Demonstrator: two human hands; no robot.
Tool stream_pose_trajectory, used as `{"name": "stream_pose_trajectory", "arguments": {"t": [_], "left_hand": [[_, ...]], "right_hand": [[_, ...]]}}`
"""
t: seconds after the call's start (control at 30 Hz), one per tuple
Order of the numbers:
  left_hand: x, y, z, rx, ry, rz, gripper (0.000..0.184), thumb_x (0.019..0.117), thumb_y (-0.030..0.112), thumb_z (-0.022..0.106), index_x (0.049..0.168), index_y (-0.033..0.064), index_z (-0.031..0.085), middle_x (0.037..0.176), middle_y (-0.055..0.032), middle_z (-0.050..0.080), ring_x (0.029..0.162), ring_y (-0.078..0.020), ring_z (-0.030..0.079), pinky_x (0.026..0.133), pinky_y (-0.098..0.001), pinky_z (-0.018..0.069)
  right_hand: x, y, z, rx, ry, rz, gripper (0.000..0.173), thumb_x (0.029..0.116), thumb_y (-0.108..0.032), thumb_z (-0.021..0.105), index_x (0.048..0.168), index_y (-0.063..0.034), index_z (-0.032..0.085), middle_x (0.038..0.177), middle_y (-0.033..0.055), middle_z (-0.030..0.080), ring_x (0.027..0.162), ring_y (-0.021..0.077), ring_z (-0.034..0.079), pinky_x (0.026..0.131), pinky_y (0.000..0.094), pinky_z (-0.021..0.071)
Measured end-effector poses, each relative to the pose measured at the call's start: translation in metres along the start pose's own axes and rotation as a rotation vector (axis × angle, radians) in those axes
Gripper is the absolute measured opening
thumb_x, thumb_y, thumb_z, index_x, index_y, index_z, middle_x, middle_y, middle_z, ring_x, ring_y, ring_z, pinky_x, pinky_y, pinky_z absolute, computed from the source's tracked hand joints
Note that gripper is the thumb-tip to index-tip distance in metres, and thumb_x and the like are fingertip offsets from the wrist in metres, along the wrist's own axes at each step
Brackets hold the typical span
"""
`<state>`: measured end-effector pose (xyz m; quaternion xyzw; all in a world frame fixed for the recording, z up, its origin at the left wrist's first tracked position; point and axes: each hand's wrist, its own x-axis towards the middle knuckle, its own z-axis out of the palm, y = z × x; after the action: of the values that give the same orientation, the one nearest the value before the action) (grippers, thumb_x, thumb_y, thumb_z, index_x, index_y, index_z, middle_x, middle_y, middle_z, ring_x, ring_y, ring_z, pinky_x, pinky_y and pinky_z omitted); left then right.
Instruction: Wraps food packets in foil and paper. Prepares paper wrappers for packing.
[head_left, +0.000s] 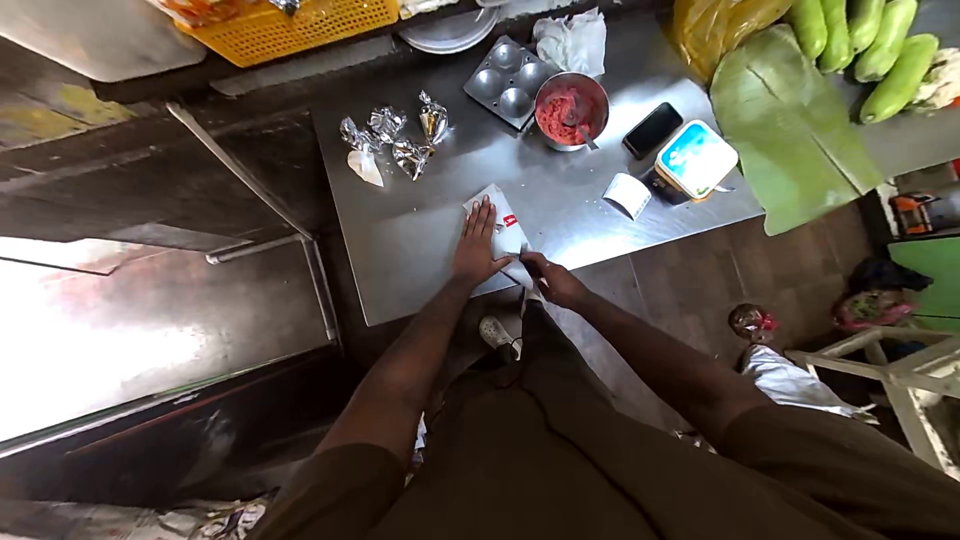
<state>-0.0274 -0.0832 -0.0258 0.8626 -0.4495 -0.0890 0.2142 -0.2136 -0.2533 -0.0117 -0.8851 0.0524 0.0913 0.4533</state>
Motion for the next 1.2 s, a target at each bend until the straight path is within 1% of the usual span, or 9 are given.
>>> {"name": "stream_pose_trajectory", "arguments": {"t": [0.07,0.17,0.27,0.37,0.6,0.77,0.9,1.03,1.2], "left_hand": [[-0.002,0.0,0.002,0.019,0.012,-0.012,0.124,0.0771,0.073,0.072,0.165,0.0069,0.015,0.173,-0.0089,0.004,0.16,-0.025,0.001,0.13,-0.0447,0.0089],[-0.003,0.002,0.001,0.039,-0.013,-0.019,0.121,0.0781,0.069,0.074,0.165,0.0093,0.016,0.173,-0.0081,0.003,0.16,-0.0245,0.0,0.13,-0.0434,0.009],[-0.003,0.002,0.0,0.059,-0.022,-0.005,0.115,0.0789,0.071,0.073,0.165,0.0174,0.018,0.174,-0.0077,0.002,0.16,-0.0256,0.0,0.13,-0.0444,0.0108],[-0.007,0.001,-0.004,0.096,-0.061,-0.011,0.109,0.0813,0.077,0.065,0.165,0.0255,0.019,0.174,-0.0046,-0.001,0.16,-0.0267,-0.002,0.129,-0.0475,0.0118],[-0.003,0.012,-0.023,0.113,-0.247,0.033,0.1,0.0833,0.041,0.073,0.165,0.0174,0.021,0.174,-0.0063,0.003,0.159,-0.0307,-0.003,0.127,-0.0544,0.0069],[0.007,-0.005,-0.046,-0.077,-0.37,0.125,0.102,0.0856,0.037,0.073,0.164,0.0031,0.016,0.173,-0.0105,0.001,0.159,-0.0326,-0.006,0.128,-0.0533,0.0039],[-0.003,-0.009,-0.047,-0.352,-0.283,0.151,0.082,0.0915,0.033,0.071,0.159,0.0052,0.034,0.17,-0.0085,0.022,0.159,-0.0243,0.012,0.128,-0.0456,0.0161],[0.006,0.024,-0.038,-0.416,0.008,-0.235,0.046,0.0971,0.047,0.067,0.126,0.0123,0.073,0.141,-0.0043,0.064,0.139,-0.0182,0.053,0.118,-0.0438,0.0427],[0.024,0.055,-0.044,-0.519,0.211,-0.652,0.048,0.0818,0.03,0.086,0.12,0.0054,0.069,0.113,-0.0151,0.071,0.106,-0.0302,0.068,0.096,-0.0533,0.0553]], "right_hand": [[-0.021,-0.003,0.003,-0.061,0.007,-0.01,0.091,0.0779,0.006,0.072,0.158,-0.0138,0.036,0.151,0.0087,0.054,0.133,0.0246,0.058,0.109,0.0505,0.0512],[-0.04,0.013,0.023,-0.161,0.084,-0.116,0.069,0.087,-0.003,0.07,0.152,-0.0112,0.048,0.162,0.002,0.043,0.15,0.0186,0.039,0.123,0.0431,0.0362],[-0.032,0.011,0.029,-0.201,0.274,-0.128,0.036,0.0969,-0.013,0.068,0.133,-0.0153,0.068,0.143,-0.0018,0.064,0.135,0.0177,0.056,0.117,0.0433,0.043],[-0.013,-0.016,0.008,-0.232,0.324,-0.256,0.031,0.0884,0.002,0.07,0.114,-0.0143,0.077,0.11,0.0047,0.077,0.106,0.0234,0.07,0.101,0.0462,0.0533],[0.069,-0.067,-0.058,-0.161,0.088,-0.155,0.053,0.0963,-0.02,0.072,0.145,-0.0091,0.053,0.113,0.0118,0.073,0.102,0.0276,0.071,0.099,0.0498,0.054],[0.114,-0.057,-0.06,0.078,0.074,-0.102,0.043,0.0962,-0.014,0.07,0.137,-0.0074,0.056,0.092,0.0131,0.071,0.079,0.024,0.07,0.079,0.0468,0.0601],[0.124,-0.041,-0.06,0.218,0.23,0.032,0.037,0.0912,-0.016,0.076,0.123,-0.0035,0.063,0.086,0.01,0.073,0.074,0.0205,0.072,0.074,0.0432,0.0623],[0.134,-0.035,-0.052,0.303,0.313,0.044,0.023,0.0865,-0.013,0.078,0.104,-0.0039,0.067,0.083,0.0077,0.071,0.073,0.0178,0.069,0.071,0.0403,0.0608],[0.122,-0.04,-0.049,0.254,0.434,0.115,0.058,0.0817,-0.021,0.086,0.132,-0.0068,0.061,0.12,0.0168,0.066,0.105,0.0288,0.067,0.09,0.0485,0.0586]]}}
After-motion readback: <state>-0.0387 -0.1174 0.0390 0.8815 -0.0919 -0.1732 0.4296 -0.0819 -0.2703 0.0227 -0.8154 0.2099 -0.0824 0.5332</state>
